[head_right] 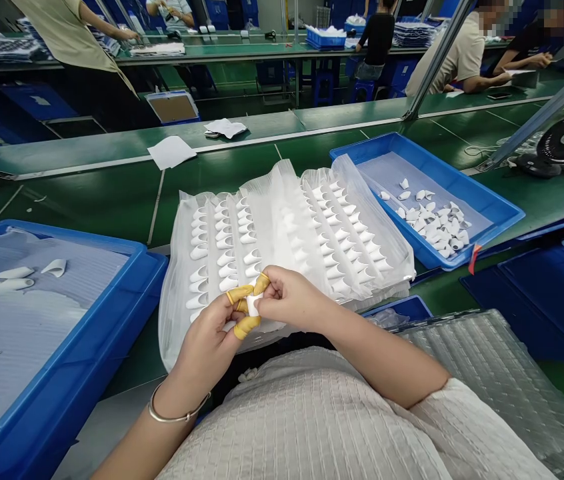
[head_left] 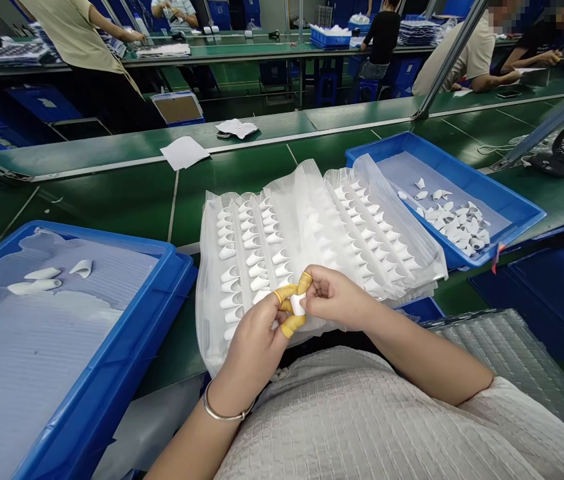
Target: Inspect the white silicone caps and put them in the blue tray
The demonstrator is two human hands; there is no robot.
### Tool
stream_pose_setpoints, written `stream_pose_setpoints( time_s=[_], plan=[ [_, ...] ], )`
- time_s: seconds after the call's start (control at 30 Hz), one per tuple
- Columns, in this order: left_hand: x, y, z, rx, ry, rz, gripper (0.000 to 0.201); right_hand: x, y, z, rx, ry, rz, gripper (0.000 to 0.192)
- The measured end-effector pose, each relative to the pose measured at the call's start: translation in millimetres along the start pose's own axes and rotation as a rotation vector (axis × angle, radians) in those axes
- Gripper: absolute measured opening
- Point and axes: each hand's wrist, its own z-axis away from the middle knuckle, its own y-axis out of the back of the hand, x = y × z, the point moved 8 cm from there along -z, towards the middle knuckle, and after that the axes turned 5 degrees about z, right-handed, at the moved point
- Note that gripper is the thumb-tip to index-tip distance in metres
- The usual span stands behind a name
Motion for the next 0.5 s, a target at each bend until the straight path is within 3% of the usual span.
stream_pose_setpoints(
  time_s=[0.17,0.3,0.5],
  plan=[
    [0,-0.8,-1,-0.021,0.019,0.041,0.034,1,-3,-1,-0.051,0.007,-0.055,0.013],
    [1,-0.5,0,-0.004,0.000,0.000,0.026,3,-3,-1,0.002,-0.025,-0.020,0.017],
    [-9,-3.1,3,-0.031,0.058,0.164,0.034,-3,-4,-2,-0.018,-0.006,-0.059,0.010]
  ],
)
